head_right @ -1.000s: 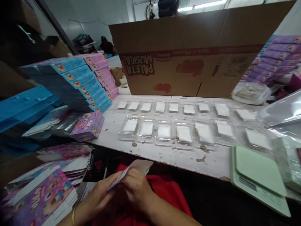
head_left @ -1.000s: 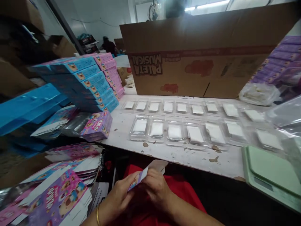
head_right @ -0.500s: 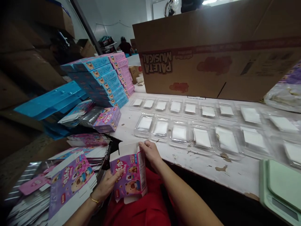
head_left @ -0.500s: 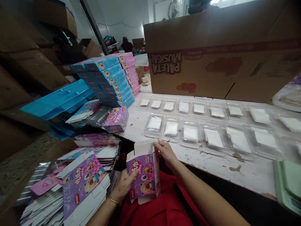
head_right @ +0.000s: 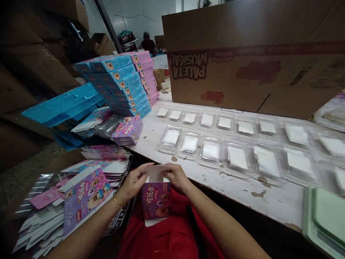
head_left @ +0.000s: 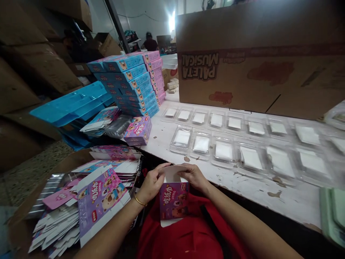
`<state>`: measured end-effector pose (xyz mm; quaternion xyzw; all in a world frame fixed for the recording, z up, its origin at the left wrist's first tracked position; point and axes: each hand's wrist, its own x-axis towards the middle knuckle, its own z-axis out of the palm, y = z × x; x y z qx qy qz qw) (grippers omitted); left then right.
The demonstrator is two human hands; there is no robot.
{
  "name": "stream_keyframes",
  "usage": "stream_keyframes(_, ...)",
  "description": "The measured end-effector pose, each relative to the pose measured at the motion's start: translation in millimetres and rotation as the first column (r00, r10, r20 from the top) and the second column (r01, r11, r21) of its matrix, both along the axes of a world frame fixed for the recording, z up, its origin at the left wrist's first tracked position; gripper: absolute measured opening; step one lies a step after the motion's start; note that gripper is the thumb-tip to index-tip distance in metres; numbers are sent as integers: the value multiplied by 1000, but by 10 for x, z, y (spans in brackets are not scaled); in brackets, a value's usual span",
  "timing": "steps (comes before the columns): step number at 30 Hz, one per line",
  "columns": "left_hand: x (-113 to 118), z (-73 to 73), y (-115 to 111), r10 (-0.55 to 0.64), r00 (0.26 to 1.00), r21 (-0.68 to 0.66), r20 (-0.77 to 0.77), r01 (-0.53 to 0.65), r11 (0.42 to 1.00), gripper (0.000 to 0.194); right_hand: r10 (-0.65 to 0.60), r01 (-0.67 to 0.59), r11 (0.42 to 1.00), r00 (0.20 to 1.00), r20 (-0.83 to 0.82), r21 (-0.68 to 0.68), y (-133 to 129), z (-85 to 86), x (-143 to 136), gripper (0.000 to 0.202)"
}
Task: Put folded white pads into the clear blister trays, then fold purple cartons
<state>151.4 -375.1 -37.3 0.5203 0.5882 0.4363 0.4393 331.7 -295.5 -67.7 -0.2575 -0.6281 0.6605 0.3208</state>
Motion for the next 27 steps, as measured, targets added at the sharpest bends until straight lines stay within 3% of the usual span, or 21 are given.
stream_keyframes(4, 103, 70, -8, -69, 951, 170, -300, 125, 977, 39, 77, -81, 996, 992, 104, 26, 39, 113, 200, 45)
stream_keyframes(7, 198, 82, -11, -60, 927, 180, -370, 134, 975, 36, 74, -89, 992, 985, 155, 88, 87, 105, 308, 42)
stream_keyframes(10, 241, 44, 15, -53, 895, 174, -443, 144, 974, 31, 36, -76, 967, 986, 163, 245, 107, 13, 372, 34)
stream_keyframes(16, 254, -34, 35, -142, 865, 171, -481, 252, 952, 26, -80, -56, 829, 973, 216, 557, -55, -189, 523, 30)
stream_keyframes(22, 354, -3, -97, -356, 744, 82, -566, 481, 873, 35, -157, -40, 810, 947, 282, 585, -354, -272, 770, 38)
stream_keyframes(25, 396, -24, -161, -392, 690, 47, -608, 525, 850, 37, -295, 92, 847, 901, 317, 524, -582, -73, 1301, 47)
stream_keyframes(26, 402, -44, -163, -392, 678, 39, -622, 527, 849, 38, -443, 258, 831, 843, 304, 493, -661, 30, 1576, 48)
stream_keyframes(27, 404, -69, -151, -380, 677, 41, -630, 518, 855, 37, -604, 452, 774, 736, 305, 443, -734, 144, 1887, 47)
